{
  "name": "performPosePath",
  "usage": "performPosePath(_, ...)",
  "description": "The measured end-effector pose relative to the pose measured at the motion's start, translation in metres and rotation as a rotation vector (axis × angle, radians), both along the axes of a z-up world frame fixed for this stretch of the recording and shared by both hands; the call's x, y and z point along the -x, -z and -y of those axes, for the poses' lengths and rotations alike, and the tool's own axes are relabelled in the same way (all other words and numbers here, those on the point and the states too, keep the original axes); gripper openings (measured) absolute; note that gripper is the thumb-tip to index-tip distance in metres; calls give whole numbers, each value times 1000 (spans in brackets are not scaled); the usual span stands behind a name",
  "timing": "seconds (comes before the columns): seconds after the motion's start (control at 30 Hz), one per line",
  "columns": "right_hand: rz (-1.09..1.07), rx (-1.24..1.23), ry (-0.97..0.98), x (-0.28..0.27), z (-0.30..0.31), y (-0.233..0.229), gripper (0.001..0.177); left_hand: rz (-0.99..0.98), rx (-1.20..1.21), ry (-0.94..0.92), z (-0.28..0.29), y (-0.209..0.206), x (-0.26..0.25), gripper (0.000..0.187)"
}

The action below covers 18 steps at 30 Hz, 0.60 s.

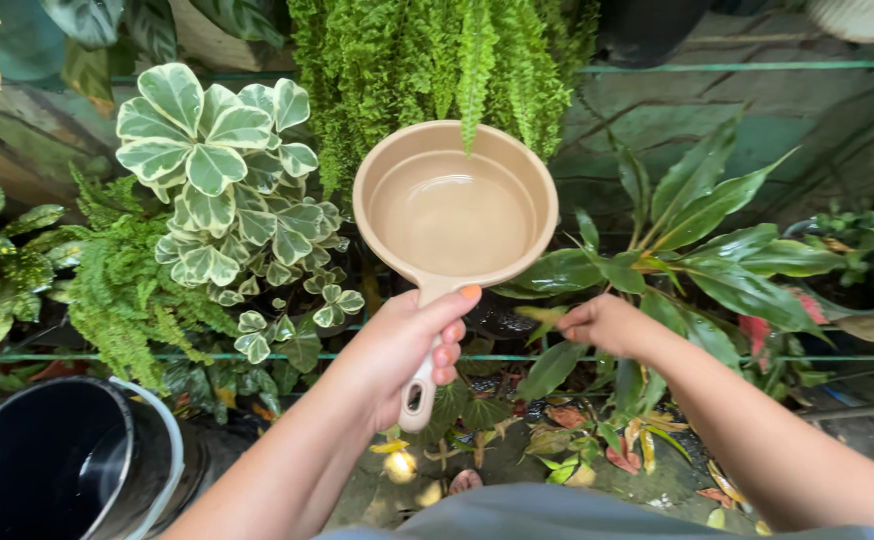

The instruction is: The person waters various potted plants by hand using a small bowl to pour water onto the soil of each plant in turn.

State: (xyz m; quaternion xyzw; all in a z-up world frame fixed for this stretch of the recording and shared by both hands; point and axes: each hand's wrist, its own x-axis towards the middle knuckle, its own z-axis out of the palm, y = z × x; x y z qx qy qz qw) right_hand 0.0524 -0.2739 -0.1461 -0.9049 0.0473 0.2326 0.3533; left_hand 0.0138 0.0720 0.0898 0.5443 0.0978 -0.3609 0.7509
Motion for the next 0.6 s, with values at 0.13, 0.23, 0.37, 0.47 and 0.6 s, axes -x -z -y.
performPosePath(0.13, -27, -326, -102, 29, -48, -76, 50, 26, 11, 14, -1, -1, 3, 30)
performPosePath(0.23, -318, -396, -377, 33, -80, -134, 68, 45, 13, 6, -2, -4, 5, 29)
performPosePath(0.37, -74, -293, -364, 23, -90, -175, 69, 62, 2, 6, -6, -7, 10, 27)
performPosePath(0.47, 85, -330, -165, 17, -82, -190, 58, 63, 3, 0, -11, -10, 14, 26)
performPosePath(0.6, 187, -493, 93, 24, -70, -209, 51, 51, -10, -22, -17, -11, 19, 25)
